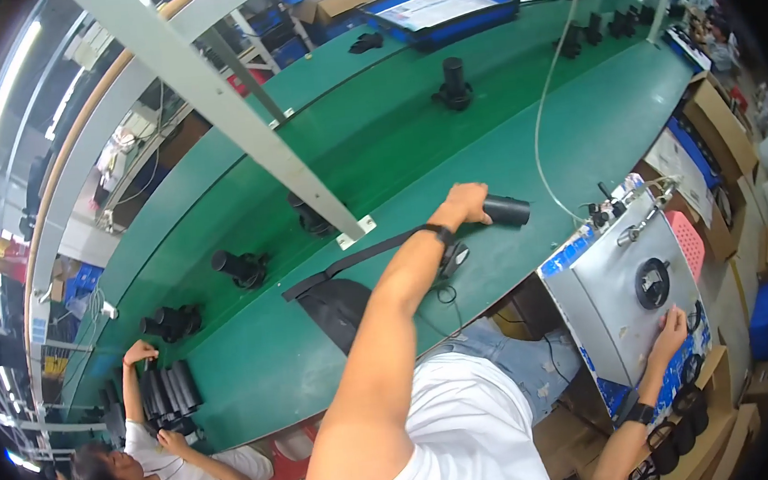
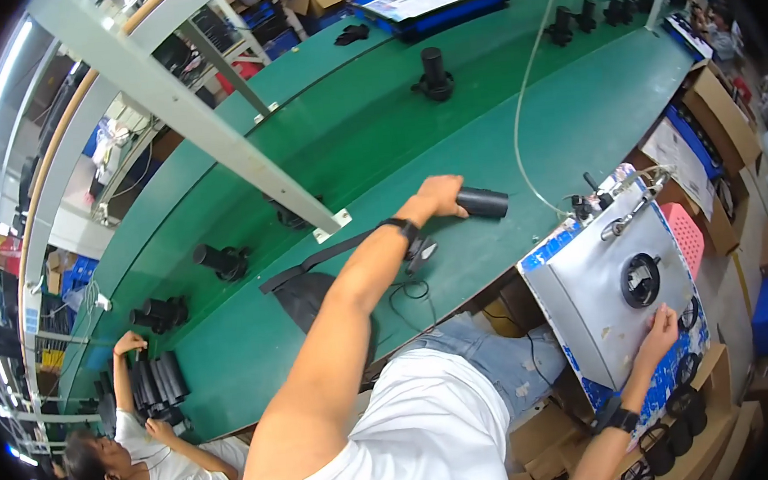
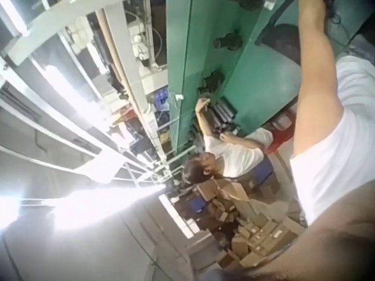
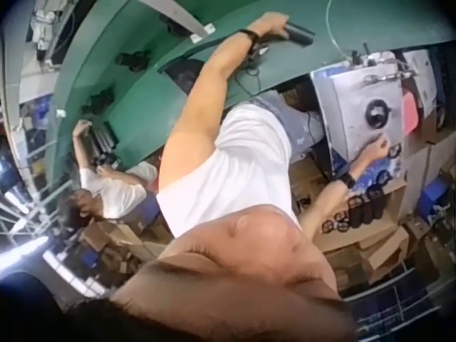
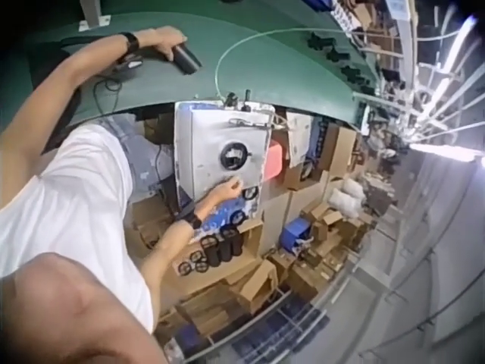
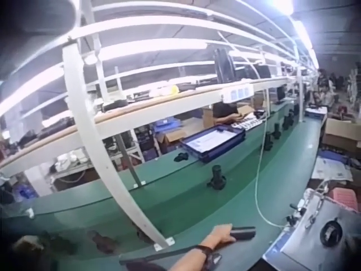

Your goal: The person picks up a black cylinder, places it into a machine, and presses a lever. They then take a plastic frame, fit it onto the machine, and press it down before returning the cylinder to the workbench.

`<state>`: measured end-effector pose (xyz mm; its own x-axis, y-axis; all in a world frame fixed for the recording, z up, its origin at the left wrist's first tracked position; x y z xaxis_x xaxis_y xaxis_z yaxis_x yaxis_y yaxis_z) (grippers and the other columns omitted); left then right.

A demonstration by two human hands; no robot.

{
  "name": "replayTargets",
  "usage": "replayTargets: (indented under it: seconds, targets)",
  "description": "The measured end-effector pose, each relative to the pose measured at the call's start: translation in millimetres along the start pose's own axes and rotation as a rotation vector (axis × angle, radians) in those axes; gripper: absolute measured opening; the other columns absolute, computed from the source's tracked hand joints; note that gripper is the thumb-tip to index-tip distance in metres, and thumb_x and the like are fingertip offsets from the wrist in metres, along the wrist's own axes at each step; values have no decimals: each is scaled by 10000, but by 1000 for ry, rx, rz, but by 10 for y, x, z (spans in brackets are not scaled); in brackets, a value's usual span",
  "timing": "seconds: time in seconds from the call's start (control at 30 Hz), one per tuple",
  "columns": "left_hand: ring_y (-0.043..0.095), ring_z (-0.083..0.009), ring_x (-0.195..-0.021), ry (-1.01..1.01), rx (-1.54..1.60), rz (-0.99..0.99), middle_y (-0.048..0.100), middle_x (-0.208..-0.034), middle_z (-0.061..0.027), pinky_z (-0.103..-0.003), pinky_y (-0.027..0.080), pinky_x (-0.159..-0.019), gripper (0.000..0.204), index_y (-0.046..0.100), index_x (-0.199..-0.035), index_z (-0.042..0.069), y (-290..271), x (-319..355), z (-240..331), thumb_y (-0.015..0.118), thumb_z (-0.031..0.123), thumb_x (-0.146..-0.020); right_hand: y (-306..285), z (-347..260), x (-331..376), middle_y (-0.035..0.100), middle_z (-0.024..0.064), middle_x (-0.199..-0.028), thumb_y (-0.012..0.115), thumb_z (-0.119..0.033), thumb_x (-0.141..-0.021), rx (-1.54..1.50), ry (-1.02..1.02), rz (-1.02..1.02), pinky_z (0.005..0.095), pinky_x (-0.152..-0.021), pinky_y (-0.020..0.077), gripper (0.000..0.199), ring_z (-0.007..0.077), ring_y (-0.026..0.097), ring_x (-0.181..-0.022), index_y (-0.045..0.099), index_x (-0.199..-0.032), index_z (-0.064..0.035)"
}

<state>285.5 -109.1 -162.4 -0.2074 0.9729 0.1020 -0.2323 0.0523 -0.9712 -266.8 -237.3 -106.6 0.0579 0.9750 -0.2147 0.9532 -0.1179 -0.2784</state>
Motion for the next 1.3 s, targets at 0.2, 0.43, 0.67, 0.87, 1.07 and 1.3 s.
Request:
replayTargets:
  seconds: [0.2, 0.43, 0.67, 0.87, 1.07, 1.3]
  targets:
    - [650, -244, -884, -27, 1910, -248, 653, -938, -148, -387, 528, -780, 501, 493, -1221, 21, 127, 861, 910, 503, 445, -955, 685, -874, 1022, 553, 5, -822, 559, -136, -939, -188, 47, -195, 223, -700, 435, 112, 84, 532, -760, 576, -924, -27]
    - [336, -217, -1337, 275, 2048, 46, 372, -1414, -139, -366, 247, -1116, 627, 222, -1451, 7, -375, 1312, 2011, 547, 239, -967, 2018, -1740, 1716, 509, 147, -1308, 652, -168, -854, -377, -80, -758, 361, -957, 443, 702, 230, 552, -1125, 313, -1439, 22]
    - [511, -232, -1184, 231, 1887, 92, 476, -1324, -166, -357, 415, -1005, 812, 81, -1495, 69, -812, 1180, 1834, 636, 129, -907, 1462, -1469, 1731, 628, 100, -987, 631, -407, -831, -403, 376, -985, 272, -608, 515, 704, 158, 627, -707, 456, -1333, 54]
    - [579, -172, -1026, 273, 1541, -134, 595, -1133, -116, -320, 456, -917, 381, 485, -1320, 54, -325, 1077, 2129, 517, 227, -983, 864, -1636, 1538, 605, 117, -1076, 722, -284, -746, -335, 134, -604, 285, -746, 522, 622, 187, 619, -889, 512, -1236, 36]
    - [621, -170, -905, 194, 1712, -428, 543, -1204, -127, -299, 536, -765, 468, 305, -1424, 69, -104, 1136, 2742, 427, 270, -1019, 254, -2137, 1019, 617, 109, -1073, 751, -149, -693, 227, -205, -244, 333, -905, 449, 484, 215, 585, -1000, 546, -1108, -7]
    - [644, -135, -795, 146, 1549, -485, 606, -1149, -122, -260, 528, -714, 364, 463, -1279, 16, 481, 1266, 2599, 563, 148, -955, 82, -2186, 160, 595, 180, -967, 745, -183, -718, 703, -402, -113, 378, -779, 470, 450, 351, 598, -878, 510, -1074, -39]
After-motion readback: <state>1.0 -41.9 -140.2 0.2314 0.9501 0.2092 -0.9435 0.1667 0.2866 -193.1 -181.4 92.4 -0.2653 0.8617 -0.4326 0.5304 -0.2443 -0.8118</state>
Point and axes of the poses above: each hand's wrist, its own x-axis away from the middle knuckle, its own y-axis out of the palm, z = x × y, the point moved 8 cm from there along -x, towards the middle knuckle
